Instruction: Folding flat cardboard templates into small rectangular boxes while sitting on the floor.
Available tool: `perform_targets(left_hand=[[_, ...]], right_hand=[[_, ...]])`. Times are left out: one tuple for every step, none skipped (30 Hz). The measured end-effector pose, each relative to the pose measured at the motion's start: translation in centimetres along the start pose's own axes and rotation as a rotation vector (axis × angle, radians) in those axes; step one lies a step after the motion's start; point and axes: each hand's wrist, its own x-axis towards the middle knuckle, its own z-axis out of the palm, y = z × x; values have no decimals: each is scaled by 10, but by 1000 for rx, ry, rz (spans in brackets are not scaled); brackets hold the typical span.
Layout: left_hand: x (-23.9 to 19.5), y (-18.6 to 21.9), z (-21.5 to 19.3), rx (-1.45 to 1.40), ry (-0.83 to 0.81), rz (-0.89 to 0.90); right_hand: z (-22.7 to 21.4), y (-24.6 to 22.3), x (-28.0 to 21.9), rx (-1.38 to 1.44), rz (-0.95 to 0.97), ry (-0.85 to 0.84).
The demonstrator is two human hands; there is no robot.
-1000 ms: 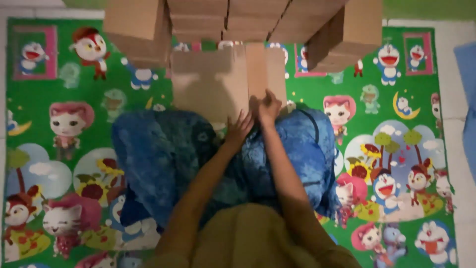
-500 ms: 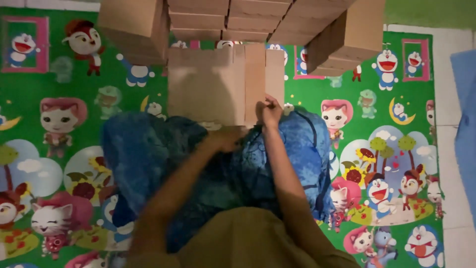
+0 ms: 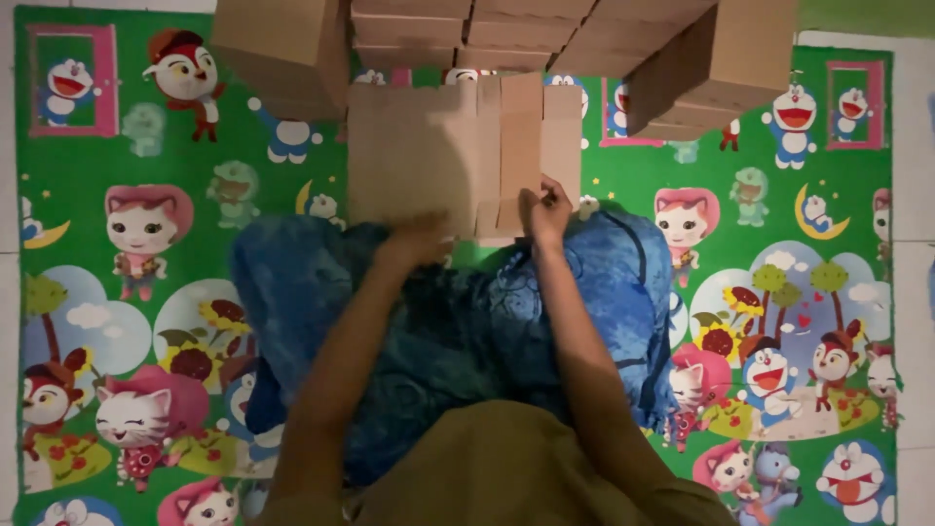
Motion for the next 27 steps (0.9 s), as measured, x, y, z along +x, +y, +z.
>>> perform_targets(left_hand=[[14, 6, 10, -50, -54, 54], [27, 9, 18, -98, -108, 106], [9, 22, 1, -96, -111, 101], [-4, 36, -19, -390, -136, -52], [-18, 51, -38, -684, -160, -207], [4, 37, -11, -684, -160, -204], [26, 23, 16, -329, -210, -87], [46, 9, 44, 27, -255, 28], [41, 11, 43, 27, -255, 29], [40, 10, 37, 78, -238, 38], [37, 11, 30, 129, -221, 47], [52, 1, 41, 137, -208, 42], [67, -9, 52, 111, -194, 60], [74, -12, 76, 74, -198, 82], [66, -7, 73, 71, -201, 81], [63, -4, 65, 67, -184, 80], [59, 0, 56, 63, -166, 78], [57, 0, 53, 61, -169, 78], [56, 0, 51, 54, -169, 100], [55, 1, 48, 48, -168, 122], [48, 4, 42, 47, -171, 122], [42, 8, 35, 50, -145, 133], [36, 11, 28, 54, -119, 143], [35, 12, 26, 53, -118, 141], [33, 13, 23, 70, -108, 151], [31, 14, 22, 86, -99, 161], [31, 14, 21, 86, -99, 160]], right_hand=[[-1, 2, 0, 31, 11, 1], [0, 4, -1, 65, 23, 0], [1, 2, -4, 67, 28, -3], [2, -1, -4, 70, 34, 5], [2, -4, -3, 72, 39, 13], [3, 0, -1, 71, 38, 15], [4, 5, 1, 84, 43, 17], [5, 10, 2, 95, 49, 18], [3, 14, 3, 95, 50, 19], [6, 15, 8, 109, 45, 5], [9, 15, 13, 123, 40, -9], [11, 10, 13, 135, 30, -13], [13, 5, 13, 143, 45, -17], [3, 7, 3, 135, 73, -17], [0, 4, -2, 131, 77, -18], [1, -1, -3, 144, 89, -15], [2, -6, -5, 157, 100, -11], [2, -10, -7, 155, 103, -11], [2, -15, -10, 178, 108, -10], [3, -20, -11, 202, 113, -8], [3, -18, -11, 200, 116, -7], [3, -16, -10, 206, 116, -7], [3, -15, -9, 211, 117, -7], [3, -17, -11, 212, 116, -10], [3, -20, -12, 206, 118, -10], [2, -23, -14, 201, 119, -9], [3, -22, -13, 201, 120, -11]])
